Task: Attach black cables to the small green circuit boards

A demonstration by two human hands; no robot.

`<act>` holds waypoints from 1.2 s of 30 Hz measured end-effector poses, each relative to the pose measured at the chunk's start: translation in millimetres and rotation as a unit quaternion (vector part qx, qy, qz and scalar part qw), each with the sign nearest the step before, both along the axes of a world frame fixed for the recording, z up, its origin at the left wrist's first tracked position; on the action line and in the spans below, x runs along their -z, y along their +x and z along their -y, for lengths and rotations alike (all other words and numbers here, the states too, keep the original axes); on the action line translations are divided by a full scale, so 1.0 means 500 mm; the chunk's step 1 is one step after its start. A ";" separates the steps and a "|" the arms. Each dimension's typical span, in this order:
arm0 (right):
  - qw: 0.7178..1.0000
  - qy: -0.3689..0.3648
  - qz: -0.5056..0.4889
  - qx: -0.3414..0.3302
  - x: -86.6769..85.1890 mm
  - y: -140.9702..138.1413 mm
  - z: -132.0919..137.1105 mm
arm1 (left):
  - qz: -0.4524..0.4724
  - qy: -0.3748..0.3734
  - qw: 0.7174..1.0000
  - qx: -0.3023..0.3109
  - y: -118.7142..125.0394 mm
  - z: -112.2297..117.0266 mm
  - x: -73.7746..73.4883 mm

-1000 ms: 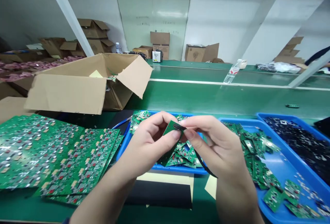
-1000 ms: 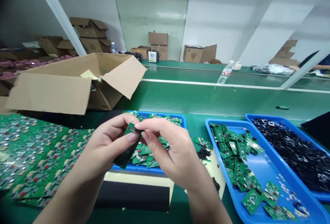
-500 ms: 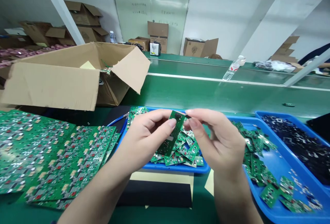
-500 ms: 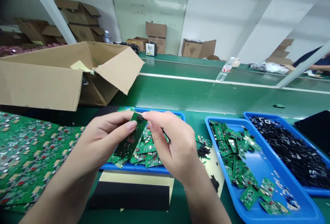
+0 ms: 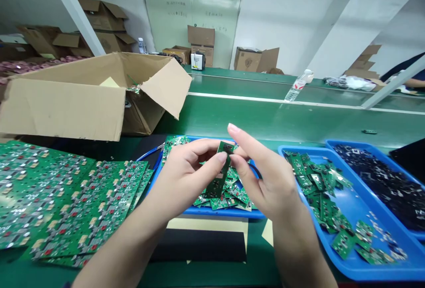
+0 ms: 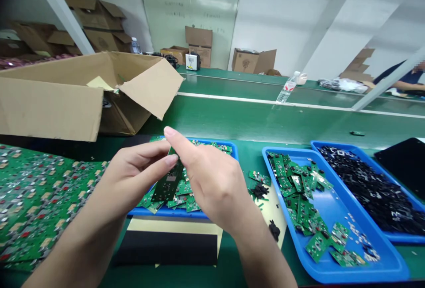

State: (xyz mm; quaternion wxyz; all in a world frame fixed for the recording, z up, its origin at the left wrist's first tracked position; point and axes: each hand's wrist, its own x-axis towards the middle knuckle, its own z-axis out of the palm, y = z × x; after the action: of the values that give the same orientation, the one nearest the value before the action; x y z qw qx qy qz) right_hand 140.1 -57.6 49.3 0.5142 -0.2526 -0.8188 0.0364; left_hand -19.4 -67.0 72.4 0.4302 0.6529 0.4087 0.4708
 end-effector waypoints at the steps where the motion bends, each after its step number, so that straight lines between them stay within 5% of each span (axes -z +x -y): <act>1: 1.000 -0.004 0.004 0.004 -0.001 0.000 0.001 | -0.002 -0.001 1.000 -0.004 0.000 0.000 0.001; 15: 0.997 0.033 0.029 0.070 -0.003 -0.011 0.001 | -0.078 0.086 0.991 -0.064 0.011 0.007 0.020; 20: 0.995 -0.015 0.000 0.095 -0.001 -0.011 0.007 | -0.100 0.134 0.982 -0.090 0.016 0.003 0.023; 36: 0.997 -0.025 -0.019 0.074 -0.011 0.024 -0.004 | -0.040 0.082 0.993 -0.079 0.003 -0.005 0.021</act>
State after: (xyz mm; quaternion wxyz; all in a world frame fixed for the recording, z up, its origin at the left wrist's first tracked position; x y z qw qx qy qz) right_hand 152.1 -55.7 55.0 0.5248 -0.3242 -0.7868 0.0234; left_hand -17.8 -64.5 61.9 0.3199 0.6699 0.4354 0.5091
